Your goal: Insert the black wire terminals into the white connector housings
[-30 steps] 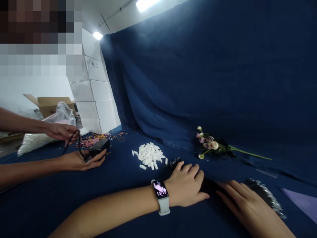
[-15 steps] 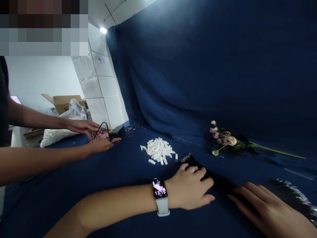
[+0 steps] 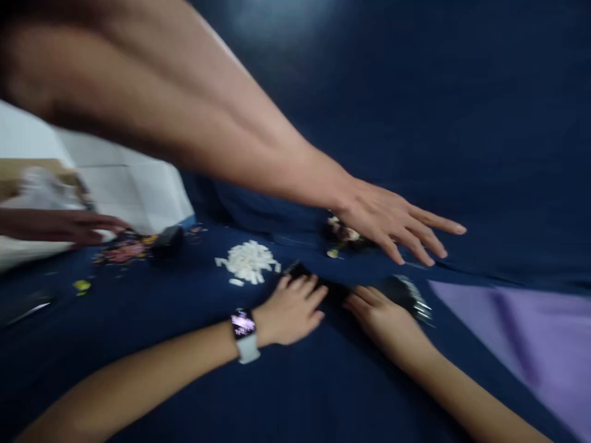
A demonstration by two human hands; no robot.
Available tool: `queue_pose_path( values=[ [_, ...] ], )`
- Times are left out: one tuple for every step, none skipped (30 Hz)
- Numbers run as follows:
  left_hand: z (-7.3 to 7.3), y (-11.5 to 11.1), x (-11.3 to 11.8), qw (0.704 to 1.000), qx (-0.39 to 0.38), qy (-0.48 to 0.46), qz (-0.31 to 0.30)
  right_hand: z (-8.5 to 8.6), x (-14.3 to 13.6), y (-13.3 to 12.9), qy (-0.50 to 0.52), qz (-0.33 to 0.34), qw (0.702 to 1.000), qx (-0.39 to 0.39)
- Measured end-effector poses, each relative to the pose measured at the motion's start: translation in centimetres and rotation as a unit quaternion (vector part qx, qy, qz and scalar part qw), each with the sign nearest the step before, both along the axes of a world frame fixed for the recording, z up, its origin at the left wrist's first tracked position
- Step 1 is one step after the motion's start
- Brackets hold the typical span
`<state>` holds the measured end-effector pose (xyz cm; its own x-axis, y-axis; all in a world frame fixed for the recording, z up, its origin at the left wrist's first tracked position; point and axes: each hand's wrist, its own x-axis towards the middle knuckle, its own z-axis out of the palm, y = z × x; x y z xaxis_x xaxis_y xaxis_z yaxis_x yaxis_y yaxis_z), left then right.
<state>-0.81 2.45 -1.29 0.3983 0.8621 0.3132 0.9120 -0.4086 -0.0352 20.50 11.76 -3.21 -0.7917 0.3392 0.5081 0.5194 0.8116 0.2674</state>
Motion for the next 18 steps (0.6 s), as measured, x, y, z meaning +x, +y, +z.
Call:
queue_pose_path(
  values=[
    [-0.2,-0.1,0.1,1.000,-0.002,-0.009,-0.001,0.3,-0.2,-0.5,-0.033,-0.025,0.999,-0.004],
    [-0.3,0.0,0.1,1.000,-0.005,-0.017,-0.001,0.6,-0.3,-0.9,-0.063,-0.054,0.997,-0.008],
    [-0.5,0.0,0.1,1.000,-0.008,-0.021,-0.003,0.9,-0.5,-1.2,-0.090,-0.079,0.993,-0.013],
    [-0.6,0.2,0.1,1.000,-0.015,-0.023,-0.003,1.1,-0.6,-1.6,-0.112,-0.102,0.988,-0.018],
    [-0.7,0.3,0.1,1.000,-0.020,-0.023,-0.003,1.3,-0.7,-2.0,-0.131,-0.120,0.984,-0.024],
    [-0.7,0.3,0.1,0.999,-0.027,-0.019,-0.003,1.5,-0.8,-2.5,-0.149,-0.132,0.980,-0.030],
    [-0.6,0.4,0.1,0.999,-0.034,-0.015,-0.002,1.7,-0.9,-3.1,-0.162,-0.142,0.976,-0.037],
    [-0.4,0.3,0.1,0.999,-0.044,-0.008,-0.002,2.0,-1.1,-3.7,-0.173,-0.150,0.972,-0.044],
    [-0.2,0.3,0.1,0.999,-0.053,-0.002,-0.002,2.2,-1.2,-4.3,-0.180,-0.158,0.970,-0.051],
    [0.0,0.3,0.1,0.998,-0.063,0.004,-0.003,2.4,-1.4,-4.9,-0.186,-0.165,0.967,-0.058],
    [0.2,0.3,0.0,0.997,-0.073,0.009,-0.005,2.6,-1.6,-5.4,-0.190,-0.172,0.964,-0.065],
    [0.4,0.3,-0.2,0.996,-0.082,0.014,-0.010,2.8,-1.7,-5.8,-0.193,-0.179,0.962,-0.070],
    [0.6,0.3,-0.4,0.996,-0.091,0.018,-0.015,3.0,-1.9,-6.1,-0.196,-0.185,0.960,-0.075],
    [0.8,0.2,-0.8,0.995,-0.097,0.021,-0.021,3.1,-2.0,-6.2,-0.198,-0.190,0.958,-0.078],
    [1.0,0.1,-1.3,0.994,-0.100,0.024,-0.027,3.2,-2.1,-6.3,-0.199,-0.194,0.957,-0.079],
    [1.3,-0.2,-1.9,0.994,-0.100,0.027,-0.031,3.3,-2.1,-6.3,-0.200,-0.197,0.957,-0.079],
    [1.6,-0.6,-2.6,0.994,-0.097,0.029,-0.032,3.4,-2.1,-6.3,-0.200,-0.199,0.956,-0.077],
    [1.8,-1.0,-3.4,0.995,-0.091,0.030,-0.030,3.4,-2.1,-6.2,-0.198,-0.200,0.957,-0.074]
  ],
)
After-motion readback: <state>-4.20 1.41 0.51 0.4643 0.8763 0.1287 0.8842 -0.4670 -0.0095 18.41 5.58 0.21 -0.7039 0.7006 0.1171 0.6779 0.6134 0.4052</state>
